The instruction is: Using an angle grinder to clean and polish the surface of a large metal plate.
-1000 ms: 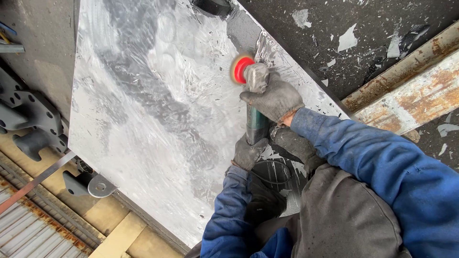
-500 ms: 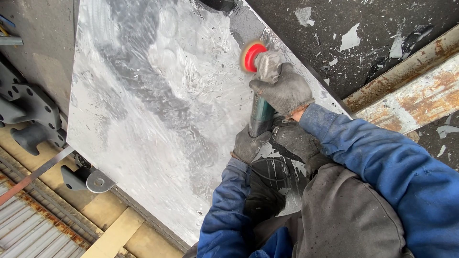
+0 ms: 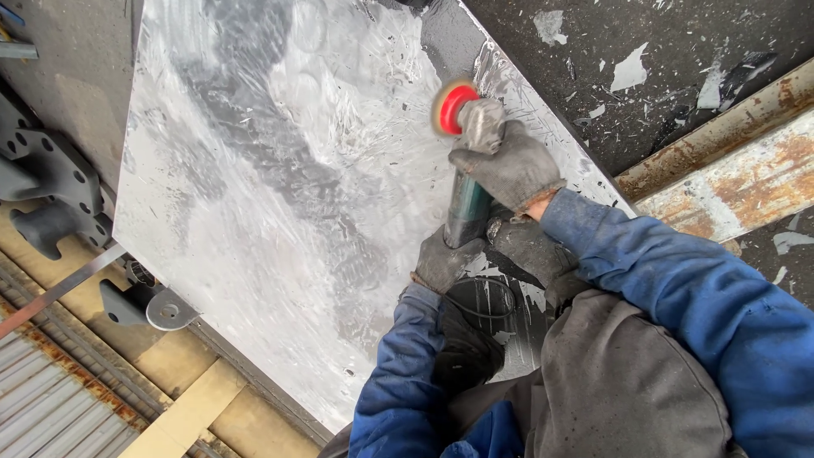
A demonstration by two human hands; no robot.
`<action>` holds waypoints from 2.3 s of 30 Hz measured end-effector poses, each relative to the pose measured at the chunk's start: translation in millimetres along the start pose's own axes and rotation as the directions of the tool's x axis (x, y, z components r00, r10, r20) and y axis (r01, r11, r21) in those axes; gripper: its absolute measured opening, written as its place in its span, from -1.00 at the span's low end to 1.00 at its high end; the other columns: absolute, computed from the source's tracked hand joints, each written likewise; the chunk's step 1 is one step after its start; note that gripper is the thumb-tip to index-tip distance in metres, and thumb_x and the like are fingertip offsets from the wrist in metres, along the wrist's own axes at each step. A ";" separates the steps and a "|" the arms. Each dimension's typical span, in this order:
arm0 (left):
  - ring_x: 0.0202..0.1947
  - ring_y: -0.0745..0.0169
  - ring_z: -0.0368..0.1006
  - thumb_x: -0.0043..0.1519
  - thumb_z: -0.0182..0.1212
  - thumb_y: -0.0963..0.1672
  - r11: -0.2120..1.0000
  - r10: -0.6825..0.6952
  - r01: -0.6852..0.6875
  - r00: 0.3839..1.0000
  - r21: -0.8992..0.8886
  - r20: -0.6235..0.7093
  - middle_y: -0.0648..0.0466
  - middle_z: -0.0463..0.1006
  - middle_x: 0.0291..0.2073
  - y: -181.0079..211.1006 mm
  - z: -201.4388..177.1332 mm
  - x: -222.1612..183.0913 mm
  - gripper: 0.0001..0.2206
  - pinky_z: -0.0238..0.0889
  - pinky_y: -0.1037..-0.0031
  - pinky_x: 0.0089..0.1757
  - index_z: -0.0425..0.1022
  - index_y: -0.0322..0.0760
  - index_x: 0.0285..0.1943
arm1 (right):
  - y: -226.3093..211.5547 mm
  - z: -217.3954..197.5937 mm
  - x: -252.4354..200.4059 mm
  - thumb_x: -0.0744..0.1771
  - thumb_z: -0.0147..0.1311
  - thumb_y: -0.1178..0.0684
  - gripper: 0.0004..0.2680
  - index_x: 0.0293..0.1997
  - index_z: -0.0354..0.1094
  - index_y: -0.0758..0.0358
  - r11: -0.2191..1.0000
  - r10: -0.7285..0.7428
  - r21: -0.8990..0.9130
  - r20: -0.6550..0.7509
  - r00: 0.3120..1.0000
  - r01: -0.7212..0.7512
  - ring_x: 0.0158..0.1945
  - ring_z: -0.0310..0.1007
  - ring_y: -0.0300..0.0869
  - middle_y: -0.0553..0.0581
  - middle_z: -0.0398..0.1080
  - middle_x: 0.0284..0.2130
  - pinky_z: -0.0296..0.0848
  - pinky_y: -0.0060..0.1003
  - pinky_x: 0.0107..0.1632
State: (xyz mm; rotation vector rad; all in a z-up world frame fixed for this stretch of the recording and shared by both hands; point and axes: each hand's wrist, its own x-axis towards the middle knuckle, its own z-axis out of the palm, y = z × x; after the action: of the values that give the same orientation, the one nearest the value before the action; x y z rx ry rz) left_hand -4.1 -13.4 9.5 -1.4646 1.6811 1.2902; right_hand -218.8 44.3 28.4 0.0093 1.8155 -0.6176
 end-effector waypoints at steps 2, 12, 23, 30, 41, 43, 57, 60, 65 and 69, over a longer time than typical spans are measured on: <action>0.05 -0.19 0.54 -0.08 0.50 0.08 1.000 0.027 -0.027 1.000 -0.004 0.008 -0.17 0.65 -0.15 15.6 -1.7 -1.8 -0.50 0.37 0.09 0.01 0.57 -0.20 -0.05 | 5.7 -1.7 3.6 0.24 0.24 -0.47 -0.34 0.28 0.13 0.22 0.999 -0.026 0.038 -0.053 0.998 0.028 0.21 0.36 0.28 0.48 0.38 0.06 0.37 0.11 0.21; -0.04 -0.03 0.58 -0.02 0.47 0.00 0.994 0.036 -0.035 0.999 -0.104 0.000 -0.15 0.65 -0.24 -10.5 3.5 -5.7 -0.62 0.38 0.13 -0.09 0.59 -0.20 -0.08 | -2.8 0.4 -12.9 0.22 0.27 -0.40 -0.39 0.26 0.16 0.18 0.994 -0.039 0.101 -0.017 0.999 0.041 0.17 0.41 0.26 0.45 0.43 0.00 0.42 0.07 0.21; -0.05 -0.12 0.59 -0.04 0.50 0.03 0.993 0.052 -0.050 0.998 -0.110 0.016 -0.16 0.65 -0.22 -12.0 9.7 5.8 -0.56 0.39 0.10 -0.10 0.60 -0.18 -0.04 | -1.8 -3.3 -5.3 0.20 0.27 -0.46 -0.35 0.23 0.17 0.20 0.994 -0.042 0.096 -0.041 0.998 0.046 0.23 0.36 0.22 0.43 0.41 0.06 0.34 0.07 0.26; -0.18 -0.02 0.59 -0.07 0.52 0.04 0.983 0.005 0.001 0.999 -0.181 0.036 -0.13 0.63 -0.30 29.5 6.7 -13.9 -0.55 0.40 0.16 -0.13 0.59 -0.19 -0.08 | 2.1 -6.9 -18.2 0.16 0.39 -0.41 -0.44 0.06 0.33 0.19 0.923 -0.065 0.363 -0.169 0.984 0.123 0.07 0.52 0.03 0.24 0.49 -0.19 0.46 -0.04 0.12; -0.62 0.27 0.52 0.00 0.54 -0.09 0.726 0.051 0.020 0.995 -0.687 0.083 -0.01 0.54 -0.57 65.2 40.9 -34.0 -0.65 0.41 0.58 -0.55 0.49 -0.33 -0.17 | 19.5 2.9 -3.4 0.22 0.28 0.01 -0.59 0.13 0.27 0.28 0.758 -0.204 0.640 0.055 0.977 0.122 -0.17 0.50 -0.06 0.23 0.42 -0.17 0.56 -0.15 -0.09; -0.57 0.25 0.55 -0.01 0.55 -0.09 0.569 0.066 0.031 0.994 -0.822 0.082 -0.04 0.55 -0.56 77.3 59.1 -38.1 -0.64 0.44 0.56 -0.51 0.52 -0.39 -0.18 | 24.2 -10.8 8.1 0.24 0.15 0.22 -0.57 0.23 0.14 0.34 0.653 -0.318 0.748 0.127 0.939 0.120 -0.35 0.45 -0.09 0.24 0.32 -0.14 0.62 -0.22 -0.25; 0.15 0.23 0.42 0.22 0.30 -0.17 0.415 0.619 -0.178 0.774 -0.892 0.133 0.00 0.50 0.19 53.2 125.6 42.1 -0.52 0.35 0.41 0.16 0.38 -0.31 0.36 | 76.2 -75.8 13.0 0.17 0.45 -0.21 -0.45 0.00 0.37 0.53 0.668 -0.581 -0.590 -0.031 0.813 0.455 -0.38 0.53 0.09 0.38 0.50 -0.32 0.51 -0.13 -0.36; 0.17 0.20 0.42 0.28 0.20 -0.23 0.209 0.631 0.076 0.751 -0.975 0.194 -0.05 0.46 0.22 42.2 149.4 59.5 -0.44 0.42 0.33 0.13 0.21 -0.33 0.52 | 78.5 -78.6 15.3 0.17 0.44 -0.18 -0.45 0.07 0.35 0.50 0.677 -0.552 -0.600 -0.029 0.833 0.427 -0.29 0.54 0.15 0.41 0.50 -0.24 0.53 -0.06 -0.30; -0.09 0.07 0.55 0.26 0.22 -0.02 0.357 0.476 0.197 0.803 -0.913 0.359 -0.08 0.49 0.07 64.0 131.8 61.1 -0.46 0.45 0.37 -0.14 0.30 -0.33 0.39 | 78.0 -86.7 23.8 0.14 0.46 -0.09 -0.47 0.06 0.35 0.52 0.599 -0.629 -0.615 0.036 0.777 0.513 -0.31 0.55 0.12 0.39 0.51 -0.26 0.54 -0.10 -0.29; -0.03 0.02 0.56 0.21 0.18 0.04 0.414 0.461 0.200 0.795 -0.888 0.394 -0.14 0.54 0.02 80.2 103.0 47.1 -0.36 0.42 0.29 -0.06 0.25 -0.30 0.46 | 71.5 -88.6 31.8 0.20 0.42 -0.10 -0.49 0.09 0.31 0.52 0.544 -0.639 -0.655 0.081 0.765 0.525 -0.31 0.58 0.10 0.42 0.51 -0.24 0.59 -0.15 -0.35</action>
State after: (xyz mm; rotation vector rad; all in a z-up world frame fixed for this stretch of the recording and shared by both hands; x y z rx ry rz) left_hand -110.3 55.7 -47.1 -1.1233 0.5750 2.7020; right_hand -286.2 133.0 -11.0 -1.1103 2.1166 -0.4042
